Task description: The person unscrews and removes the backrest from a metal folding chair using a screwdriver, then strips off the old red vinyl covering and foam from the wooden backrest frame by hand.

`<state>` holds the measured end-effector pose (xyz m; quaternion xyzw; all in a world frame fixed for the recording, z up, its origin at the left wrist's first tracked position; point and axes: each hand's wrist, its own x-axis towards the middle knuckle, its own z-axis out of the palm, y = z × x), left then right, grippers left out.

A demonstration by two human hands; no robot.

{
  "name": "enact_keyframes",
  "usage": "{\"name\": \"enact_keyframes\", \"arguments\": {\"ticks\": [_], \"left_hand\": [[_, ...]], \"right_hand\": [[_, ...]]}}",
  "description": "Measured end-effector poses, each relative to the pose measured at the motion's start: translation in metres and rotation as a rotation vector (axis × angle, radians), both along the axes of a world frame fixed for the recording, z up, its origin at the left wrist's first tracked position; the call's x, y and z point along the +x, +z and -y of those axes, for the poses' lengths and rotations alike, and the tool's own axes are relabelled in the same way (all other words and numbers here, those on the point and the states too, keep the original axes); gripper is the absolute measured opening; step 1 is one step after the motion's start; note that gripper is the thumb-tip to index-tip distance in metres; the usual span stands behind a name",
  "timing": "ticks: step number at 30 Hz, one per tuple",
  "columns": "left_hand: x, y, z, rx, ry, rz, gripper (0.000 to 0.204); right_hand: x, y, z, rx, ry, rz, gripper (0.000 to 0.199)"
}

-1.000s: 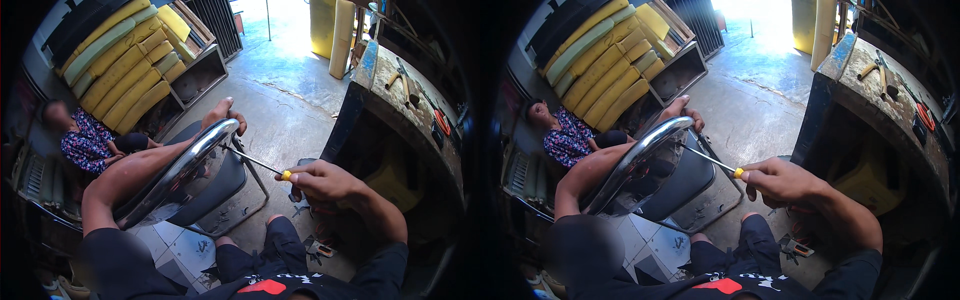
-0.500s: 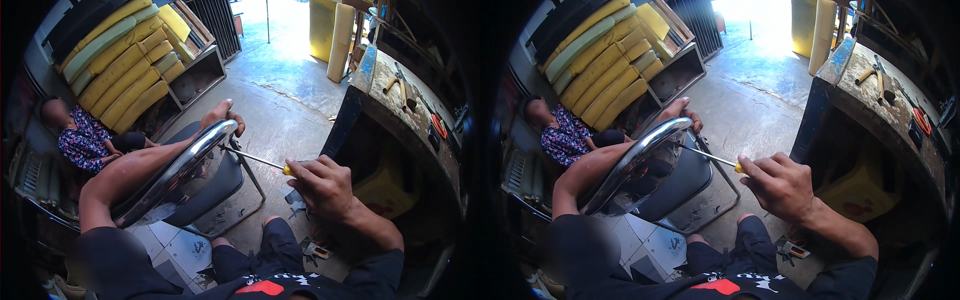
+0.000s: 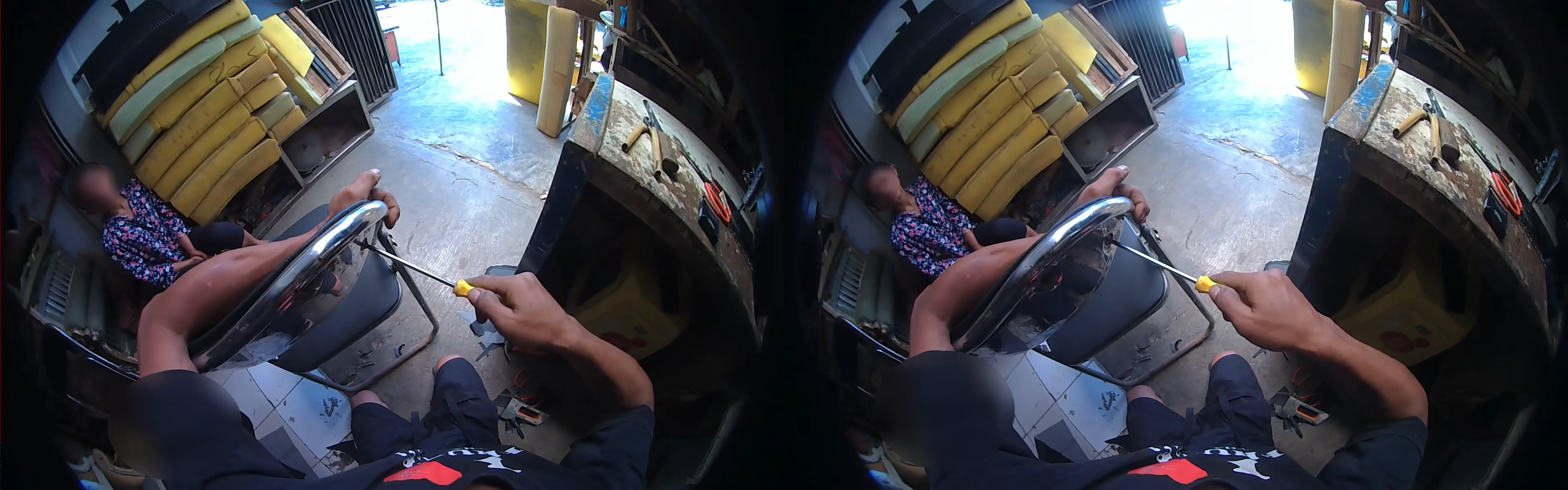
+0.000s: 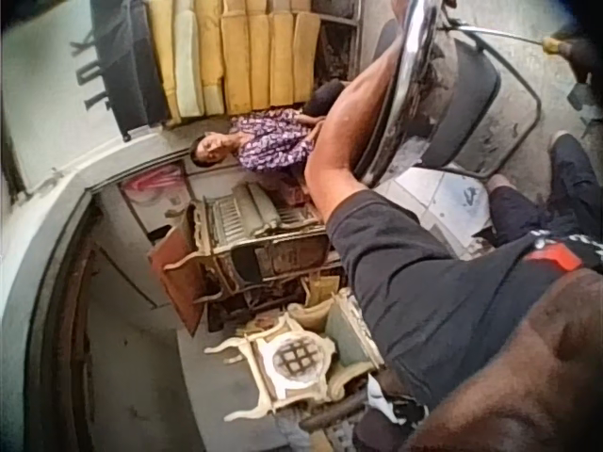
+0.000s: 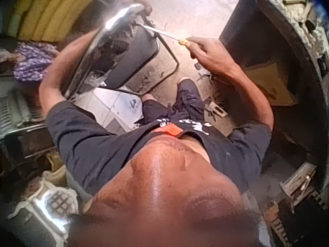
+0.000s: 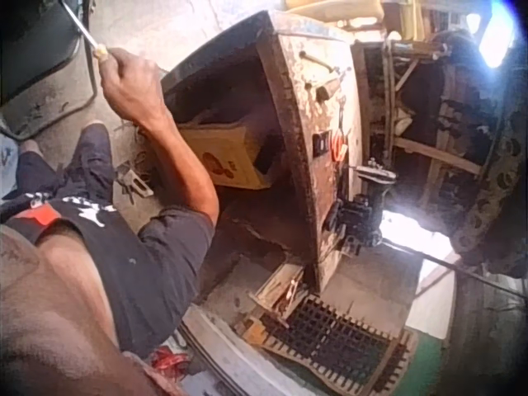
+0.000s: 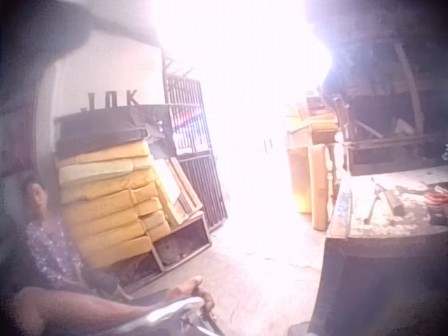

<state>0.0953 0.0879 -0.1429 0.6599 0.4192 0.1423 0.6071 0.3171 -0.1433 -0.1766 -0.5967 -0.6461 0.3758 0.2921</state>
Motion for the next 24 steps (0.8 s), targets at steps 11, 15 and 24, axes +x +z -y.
{"name": "enact_keyframes", "arguments": {"ticks": [11,15,24], "left_hand": [[-0.008,-0.001,-0.004,-0.124,0.014,0.057,0.065],[-0.006,-0.012,-0.011,-0.072,-0.036,0.099,0.063],[0.000,-0.013,-0.009,-0.094,-0.043,0.099,0.063]], "right_hand": [[0.002,-0.020,-0.002,0.636,-0.021,0.084,0.038],[-0.004,-0.013,0.003,0.723,-0.074,0.401,0.032],[0.002,-0.034,-0.002,0.670,0.028,-0.144,0.029]]}}
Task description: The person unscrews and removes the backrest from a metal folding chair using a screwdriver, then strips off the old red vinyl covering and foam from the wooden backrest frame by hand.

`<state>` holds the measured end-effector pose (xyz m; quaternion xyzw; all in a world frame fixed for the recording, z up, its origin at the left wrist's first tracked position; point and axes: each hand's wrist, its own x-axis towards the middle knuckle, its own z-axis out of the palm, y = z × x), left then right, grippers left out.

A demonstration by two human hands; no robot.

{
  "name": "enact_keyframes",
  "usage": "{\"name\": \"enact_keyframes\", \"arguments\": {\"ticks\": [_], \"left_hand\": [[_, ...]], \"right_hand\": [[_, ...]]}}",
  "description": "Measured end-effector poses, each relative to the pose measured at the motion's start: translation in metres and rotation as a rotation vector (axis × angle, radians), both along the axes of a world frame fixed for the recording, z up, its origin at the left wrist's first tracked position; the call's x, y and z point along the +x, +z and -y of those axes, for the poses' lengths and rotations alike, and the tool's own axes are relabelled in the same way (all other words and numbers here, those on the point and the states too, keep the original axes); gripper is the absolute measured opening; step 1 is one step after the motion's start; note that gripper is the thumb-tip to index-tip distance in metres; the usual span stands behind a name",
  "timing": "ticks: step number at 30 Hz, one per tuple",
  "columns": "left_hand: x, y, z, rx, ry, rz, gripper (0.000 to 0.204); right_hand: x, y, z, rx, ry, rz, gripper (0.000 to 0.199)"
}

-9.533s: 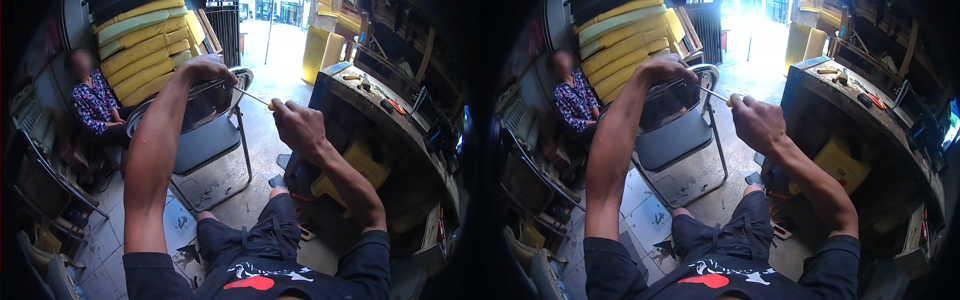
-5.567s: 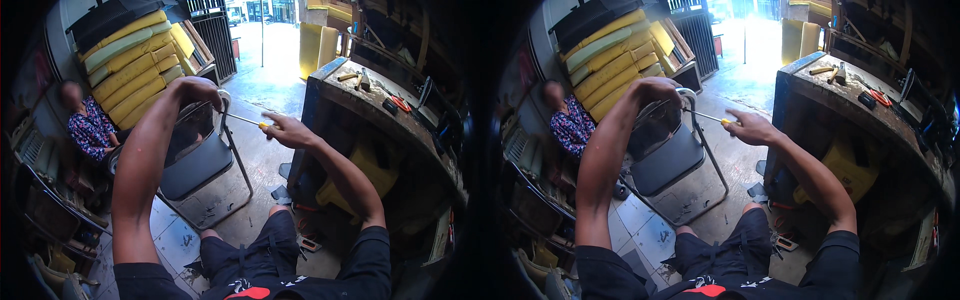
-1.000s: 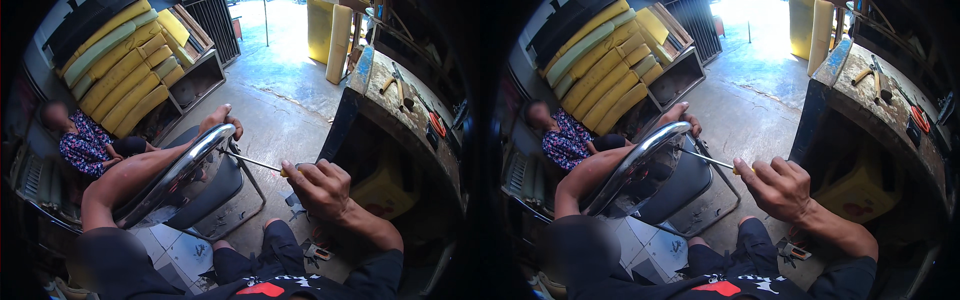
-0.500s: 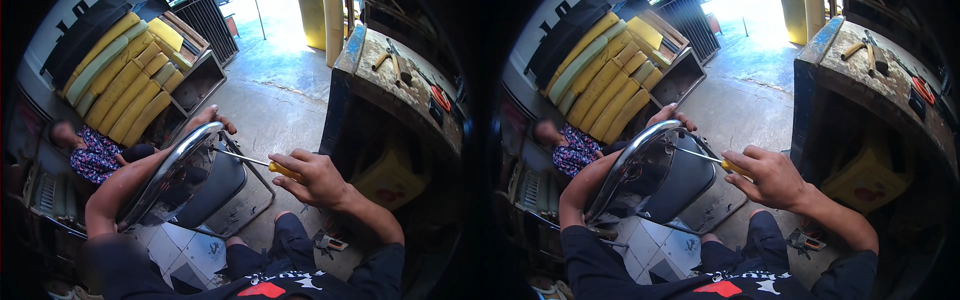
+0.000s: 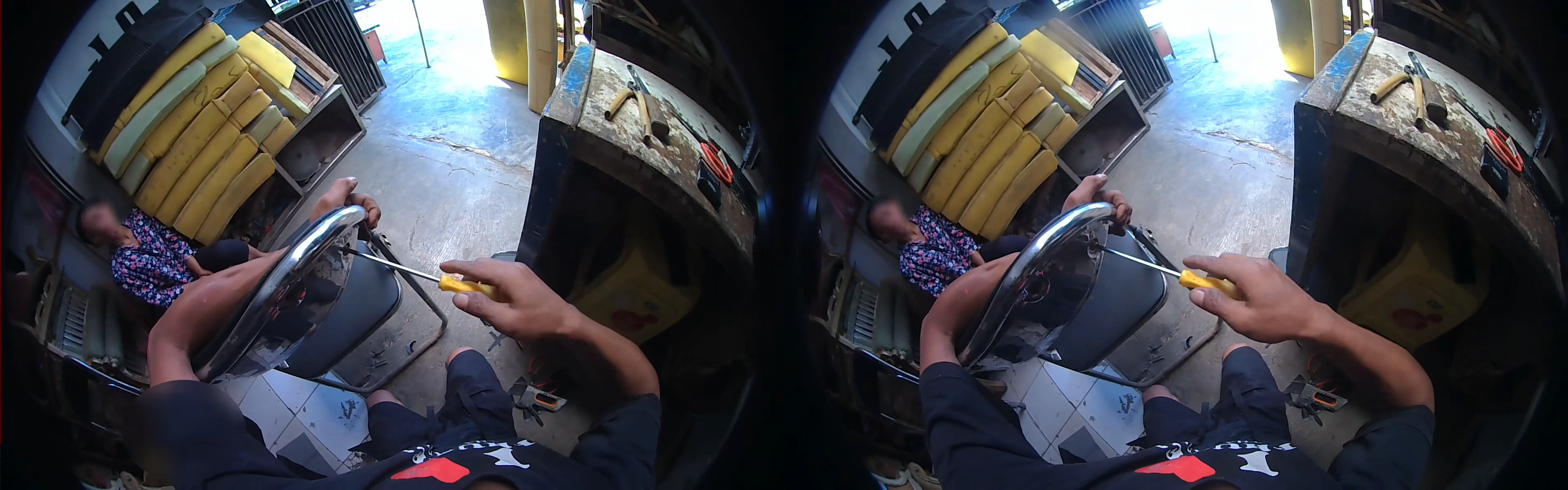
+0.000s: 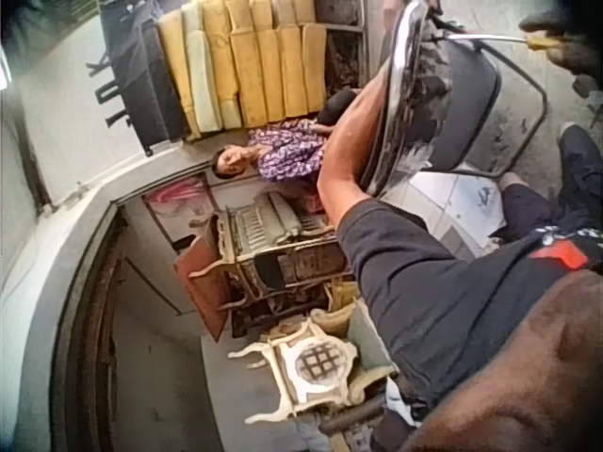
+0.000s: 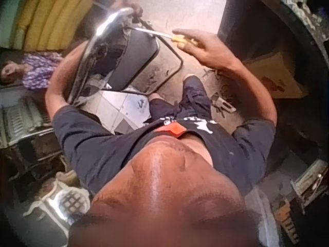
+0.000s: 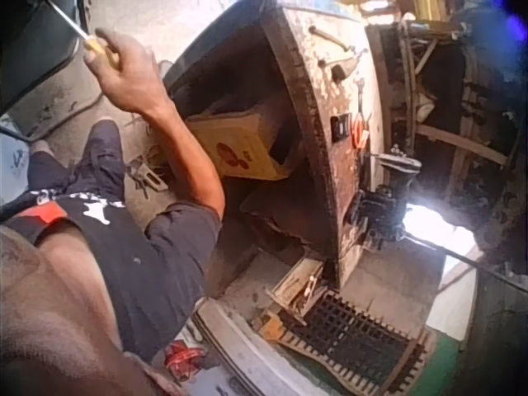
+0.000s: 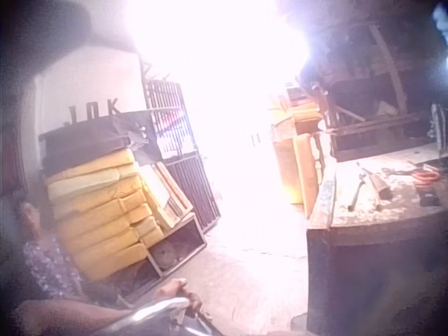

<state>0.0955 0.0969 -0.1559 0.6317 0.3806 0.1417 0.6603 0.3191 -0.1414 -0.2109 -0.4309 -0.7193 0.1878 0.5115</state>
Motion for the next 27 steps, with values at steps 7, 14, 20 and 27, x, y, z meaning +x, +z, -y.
{"name": "enact_keyframes", "arguments": {"ticks": [7,14,20,27], "left_hand": [[0.000,-0.001,0.000,0.013,0.057,-0.030,0.061],[0.002,-0.005,-0.005,0.045,0.064,-0.018,0.062],[-0.003,-0.006,-0.005,0.029,0.071,-0.019,0.061],[0.005,0.005,0.013,0.024,0.155,-0.057,0.059]], "right_hand": [[-0.012,0.024,0.012,-0.139,-0.202,0.509,0.036],[0.004,0.031,0.001,-0.476,0.091,-0.015,0.043],[-0.017,0.033,0.021,0.049,-0.399,0.713,0.040],[-0.009,0.031,0.016,-0.265,-0.238,0.335,0.034]]}}
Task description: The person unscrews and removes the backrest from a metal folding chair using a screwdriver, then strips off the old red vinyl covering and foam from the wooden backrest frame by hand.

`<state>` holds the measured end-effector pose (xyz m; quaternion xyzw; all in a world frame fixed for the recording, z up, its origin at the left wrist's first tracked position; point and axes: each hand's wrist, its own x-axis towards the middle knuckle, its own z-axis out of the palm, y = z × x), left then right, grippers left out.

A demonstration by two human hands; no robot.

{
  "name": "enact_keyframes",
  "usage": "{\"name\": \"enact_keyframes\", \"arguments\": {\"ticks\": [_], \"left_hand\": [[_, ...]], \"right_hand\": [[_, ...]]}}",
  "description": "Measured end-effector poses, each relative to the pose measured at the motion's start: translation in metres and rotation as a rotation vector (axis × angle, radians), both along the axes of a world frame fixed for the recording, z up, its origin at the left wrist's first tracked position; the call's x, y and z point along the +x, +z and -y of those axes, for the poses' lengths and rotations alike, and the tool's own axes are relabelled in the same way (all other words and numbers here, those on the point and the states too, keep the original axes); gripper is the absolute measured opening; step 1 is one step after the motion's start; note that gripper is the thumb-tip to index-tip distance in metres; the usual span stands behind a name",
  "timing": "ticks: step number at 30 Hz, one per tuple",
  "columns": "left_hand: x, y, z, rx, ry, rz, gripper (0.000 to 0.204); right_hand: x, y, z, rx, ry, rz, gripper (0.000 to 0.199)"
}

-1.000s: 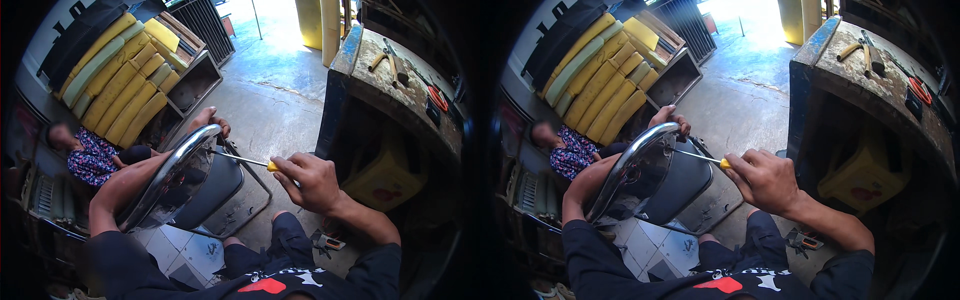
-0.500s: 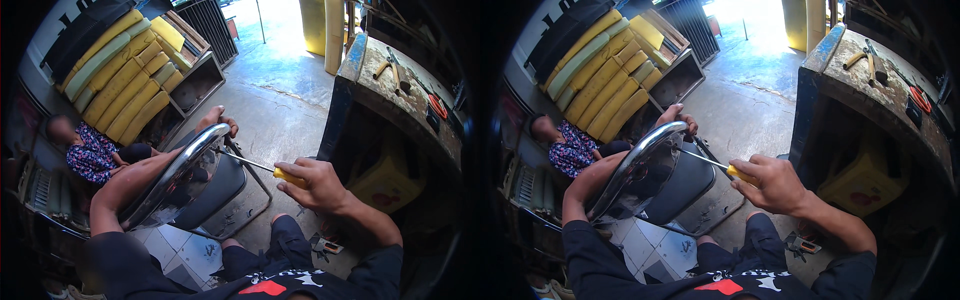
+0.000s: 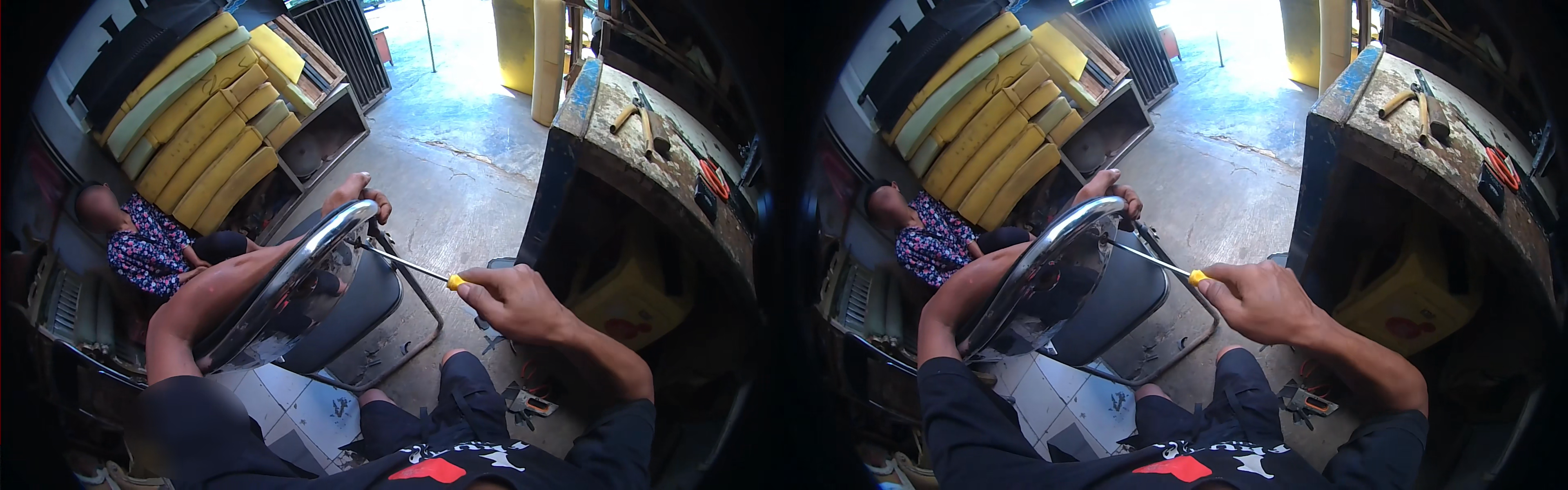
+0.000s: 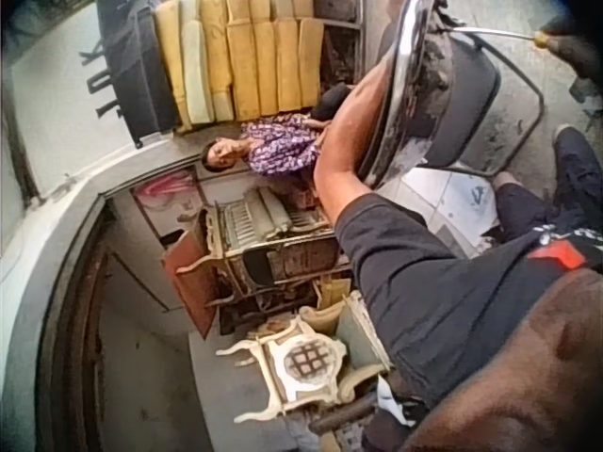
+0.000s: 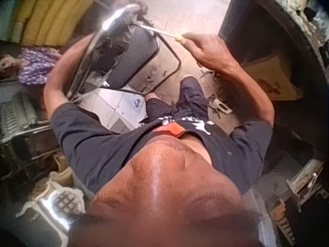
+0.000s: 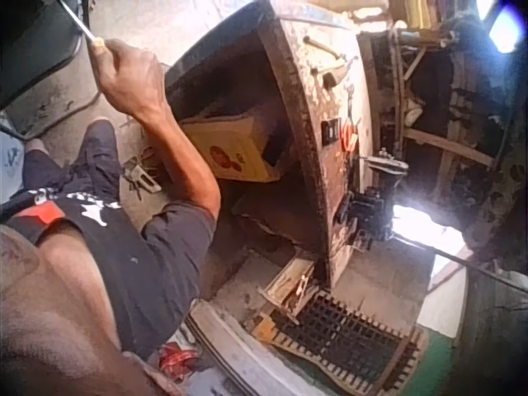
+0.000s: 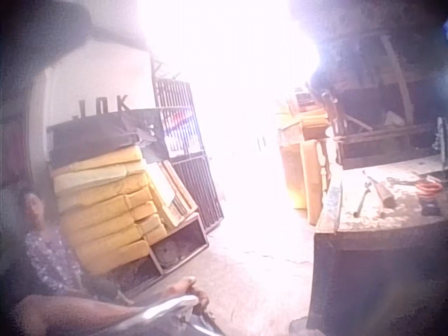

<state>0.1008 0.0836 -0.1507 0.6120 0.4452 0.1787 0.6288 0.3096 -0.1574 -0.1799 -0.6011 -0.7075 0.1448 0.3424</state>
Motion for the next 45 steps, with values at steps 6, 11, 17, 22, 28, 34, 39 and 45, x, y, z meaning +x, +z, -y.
{"name": "enact_keyframes", "arguments": {"ticks": [6,11,17,22,28,34,39,45], "left_hand": [[-0.008,-0.012,-0.014,0.024,-0.057,0.055,0.058],[-0.002,-0.004,-0.005,0.030,-0.019,0.002,0.059],[-0.006,0.003,-0.014,-0.013,-0.136,-0.046,0.062],[-0.004,0.000,-0.004,0.065,-0.030,-0.050,0.063],[-0.001,0.006,0.005,0.051,-0.035,-0.050,0.064],[-0.005,0.010,0.001,0.016,-0.080,0.002,0.058],[-0.009,0.010,-0.003,0.001,-0.101,-0.036,0.061],[-0.023,0.028,0.003,0.263,-0.139,-0.222,0.062]], "right_hand": [[0.005,-0.002,-0.001,0.114,0.079,-0.141,0.038],[0.003,-0.011,-0.008,0.013,0.062,-0.092,0.039],[0.008,-0.016,-0.005,0.264,0.129,-0.098,0.038],[0.008,-0.003,-0.010,-0.223,0.098,-0.192,0.034],[0.008,0.004,0.000,0.113,0.101,-0.099,0.032],[-0.002,0.001,0.001,0.410,-0.075,0.381,0.035],[-0.010,-0.010,-0.002,0.602,-0.140,0.307,0.038],[-0.016,-0.006,0.001,0.472,-0.156,0.243,0.037]]}}
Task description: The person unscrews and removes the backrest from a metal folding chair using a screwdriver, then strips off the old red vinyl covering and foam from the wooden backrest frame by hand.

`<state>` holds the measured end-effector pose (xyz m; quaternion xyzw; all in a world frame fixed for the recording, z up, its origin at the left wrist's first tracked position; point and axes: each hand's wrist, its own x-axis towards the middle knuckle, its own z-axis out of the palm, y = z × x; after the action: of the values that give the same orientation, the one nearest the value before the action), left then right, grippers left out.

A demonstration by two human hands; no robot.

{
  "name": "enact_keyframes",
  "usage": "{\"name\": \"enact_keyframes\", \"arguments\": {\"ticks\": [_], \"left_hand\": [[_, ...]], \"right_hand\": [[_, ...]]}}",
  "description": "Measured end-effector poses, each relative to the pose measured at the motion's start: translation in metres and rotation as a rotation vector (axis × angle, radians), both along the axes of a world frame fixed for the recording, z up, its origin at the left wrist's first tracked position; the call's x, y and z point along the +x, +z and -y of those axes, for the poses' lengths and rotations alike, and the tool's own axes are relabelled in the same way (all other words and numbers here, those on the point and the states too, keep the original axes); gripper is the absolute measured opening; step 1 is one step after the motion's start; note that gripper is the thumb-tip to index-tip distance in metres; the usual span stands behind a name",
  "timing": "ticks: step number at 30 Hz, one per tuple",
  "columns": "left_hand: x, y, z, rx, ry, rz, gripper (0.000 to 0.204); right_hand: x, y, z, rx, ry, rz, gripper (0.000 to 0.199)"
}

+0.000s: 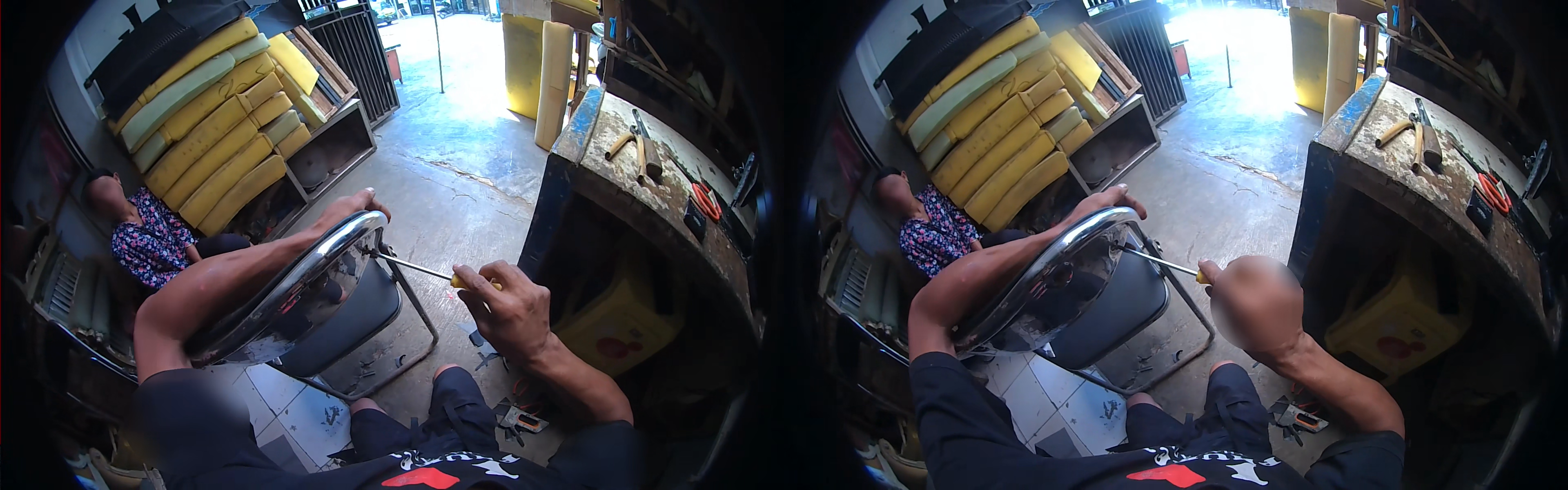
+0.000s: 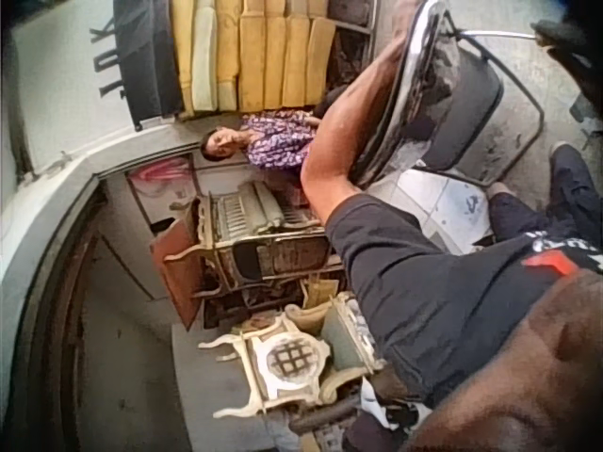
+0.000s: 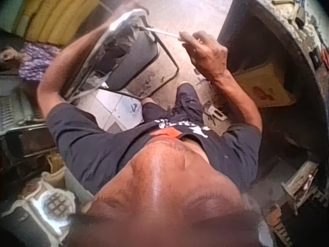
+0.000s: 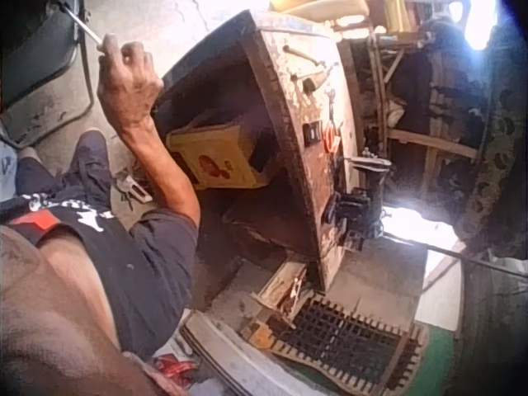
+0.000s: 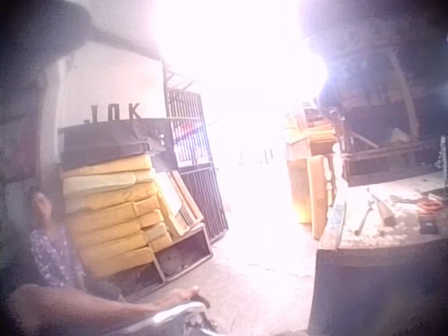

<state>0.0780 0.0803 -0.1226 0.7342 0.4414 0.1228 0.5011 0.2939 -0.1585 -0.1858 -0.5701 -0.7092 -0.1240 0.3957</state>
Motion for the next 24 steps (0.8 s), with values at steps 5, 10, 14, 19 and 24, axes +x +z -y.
{"name": "enact_keyframes", "arguments": {"ticks": [5,10,14,19,24], "left_hand": [[-0.022,-0.001,-0.011,-0.056,0.053,-0.085,0.052],[-0.030,-0.003,-0.017,-0.212,0.062,0.111,0.046],[-0.035,-0.008,-0.030,-0.318,-0.024,0.197,0.043],[-0.028,-0.026,-0.035,-0.265,0.113,0.091,0.045],[-0.021,-0.018,-0.045,-0.122,0.110,0.253,0.040]], "right_hand": [[-0.002,-0.005,-0.001,-0.012,0.009,0.026,0.032],[-0.009,0.003,0.003,-0.159,-0.007,-0.048,0.026],[-0.011,0.004,0.001,-0.125,-0.007,-0.006,0.021],[-0.010,-0.001,-0.002,-0.075,-0.033,0.028,0.024],[-0.015,-0.005,0.000,-0.055,-0.037,0.043,0.026]]}}
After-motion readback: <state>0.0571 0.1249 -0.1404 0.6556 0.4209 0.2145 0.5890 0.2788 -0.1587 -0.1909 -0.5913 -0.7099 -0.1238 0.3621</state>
